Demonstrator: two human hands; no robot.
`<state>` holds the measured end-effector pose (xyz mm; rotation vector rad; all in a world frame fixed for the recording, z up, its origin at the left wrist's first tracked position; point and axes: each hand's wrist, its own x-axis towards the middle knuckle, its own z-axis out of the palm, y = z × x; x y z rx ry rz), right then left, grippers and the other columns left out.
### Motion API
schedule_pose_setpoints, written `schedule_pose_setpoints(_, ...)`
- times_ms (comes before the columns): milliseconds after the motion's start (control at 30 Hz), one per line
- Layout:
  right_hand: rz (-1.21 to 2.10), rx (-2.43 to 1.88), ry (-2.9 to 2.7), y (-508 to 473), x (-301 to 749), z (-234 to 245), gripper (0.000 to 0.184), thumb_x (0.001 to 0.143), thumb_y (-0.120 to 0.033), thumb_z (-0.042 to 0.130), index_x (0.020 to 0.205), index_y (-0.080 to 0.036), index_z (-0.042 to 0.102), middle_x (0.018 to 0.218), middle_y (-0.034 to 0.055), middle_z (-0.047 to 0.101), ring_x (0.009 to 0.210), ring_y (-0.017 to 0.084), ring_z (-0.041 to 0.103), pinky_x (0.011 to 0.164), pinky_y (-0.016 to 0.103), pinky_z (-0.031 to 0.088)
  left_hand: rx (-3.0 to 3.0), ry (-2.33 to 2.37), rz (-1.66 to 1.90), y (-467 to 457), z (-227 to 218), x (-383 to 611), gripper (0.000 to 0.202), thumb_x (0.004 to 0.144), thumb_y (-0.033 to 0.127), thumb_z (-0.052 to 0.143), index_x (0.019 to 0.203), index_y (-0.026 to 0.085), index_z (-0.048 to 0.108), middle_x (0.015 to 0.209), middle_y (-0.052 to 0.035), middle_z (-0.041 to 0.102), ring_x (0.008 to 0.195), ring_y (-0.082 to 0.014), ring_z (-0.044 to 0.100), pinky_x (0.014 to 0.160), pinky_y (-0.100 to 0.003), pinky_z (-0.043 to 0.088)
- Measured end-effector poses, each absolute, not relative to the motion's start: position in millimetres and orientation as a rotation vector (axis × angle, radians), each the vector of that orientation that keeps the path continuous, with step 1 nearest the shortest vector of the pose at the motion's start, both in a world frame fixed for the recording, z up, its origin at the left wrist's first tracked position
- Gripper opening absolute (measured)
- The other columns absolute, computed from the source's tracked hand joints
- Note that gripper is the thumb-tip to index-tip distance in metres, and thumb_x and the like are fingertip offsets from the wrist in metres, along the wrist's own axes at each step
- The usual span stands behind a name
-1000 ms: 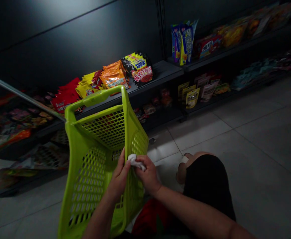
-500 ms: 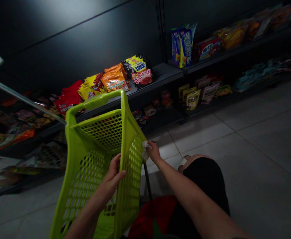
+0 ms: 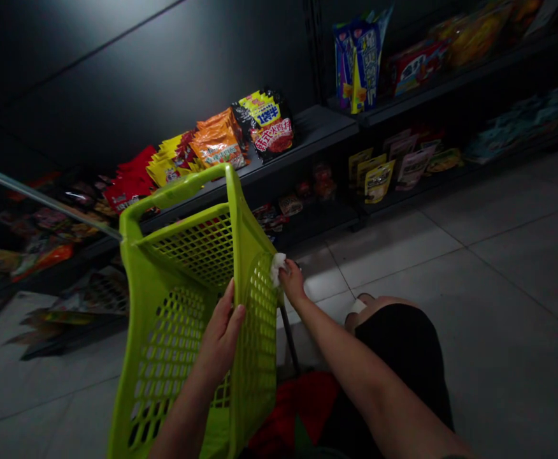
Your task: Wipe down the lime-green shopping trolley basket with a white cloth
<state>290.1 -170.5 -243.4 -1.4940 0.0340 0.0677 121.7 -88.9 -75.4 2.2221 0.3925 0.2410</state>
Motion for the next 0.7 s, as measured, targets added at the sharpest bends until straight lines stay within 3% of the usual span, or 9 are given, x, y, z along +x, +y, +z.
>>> schedule_pose_setpoints(133, 0.127, -1.461, -0.055, -170.7, 281.4, -217.0, 0.036, 0.077, -0.023, 0.058, 0.112, -0.019, 0.066, 0.105, 0.0054, 0.070, 0.096, 0.021, 0.064, 0.093, 0.036, 0.051, 2.258, 0.363, 0.264, -90.6, -70.3, 119.8, 0.064, 0.098, 0.047, 0.049, 0.157, 0.025, 0.038, 0.163, -0.0055, 0.040, 0.152, -0.0272, 0.034, 0.126, -0.046, 0.026)
schedule_pose_setpoints(300, 0.260, -1.453, -0.228, -186.4, 210.7, -155.9, 0.037, 0.072, -0.019, 0.059, 0.109, -0.021, 0.066, 0.096, 0.0011, 0.070, 0.084, 0.018, 0.063, 0.081, 0.029, 0.051, 2.219, 0.354, 0.273, -87.6, -71.6, 129.4, 0.066, 0.098, 0.048, 0.049, 0.157, 0.021, 0.037, 0.164, -0.0070, 0.038, 0.152, -0.0255, 0.033, 0.127, -0.043, 0.022)
schedule_pose_setpoints(500, 0.580, -1.377, -0.410, -234.5, 104.1, -147.1, 0.031, 0.065, -0.016, 0.065, 0.095, -0.025, 0.067, 0.084, -0.0024, 0.067, 0.075, 0.016, 0.061, 0.067, 0.024, 0.048, 2.214, 0.388, 0.286, -83.9, -72.6, 139.7, 0.065, 0.099, 0.047, 0.047, 0.157, 0.021, 0.037, 0.165, -0.0070, 0.036, 0.152, -0.0246, 0.033, 0.127, -0.042, 0.021)
schedule_pose_setpoints(600, 0.562, -1.333, -0.272, -223.1, 136.0, -147.1, 0.025, 0.071, -0.022, 0.065, 0.096, -0.024, 0.065, 0.083, -0.0027, 0.066, 0.075, 0.016, 0.060, 0.068, 0.025, 0.049, 2.202, 0.355, 0.300, -82.9, -71.8, 139.9, 0.063, 0.099, 0.045, 0.048, 0.156, 0.022, 0.039, 0.163, -0.0063, 0.040, 0.151, -0.0245, 0.036, 0.127, -0.042, 0.023)
schedule_pose_setpoints(700, 0.343, -1.329, -0.049, -190.9, 209.2, -142.2, 0.027, 0.076, -0.029, 0.063, 0.102, -0.021, 0.061, 0.087, -0.0019, 0.066, 0.077, 0.016, 0.060, 0.073, 0.026, 0.051, 2.202, 0.318, 0.302, -80.3, -73.1, 139.9, 0.061, 0.099, 0.044, 0.048, 0.156, 0.023, 0.039, 0.163, -0.0058, 0.040, 0.151, -0.0243, 0.035, 0.127, -0.042, 0.023)
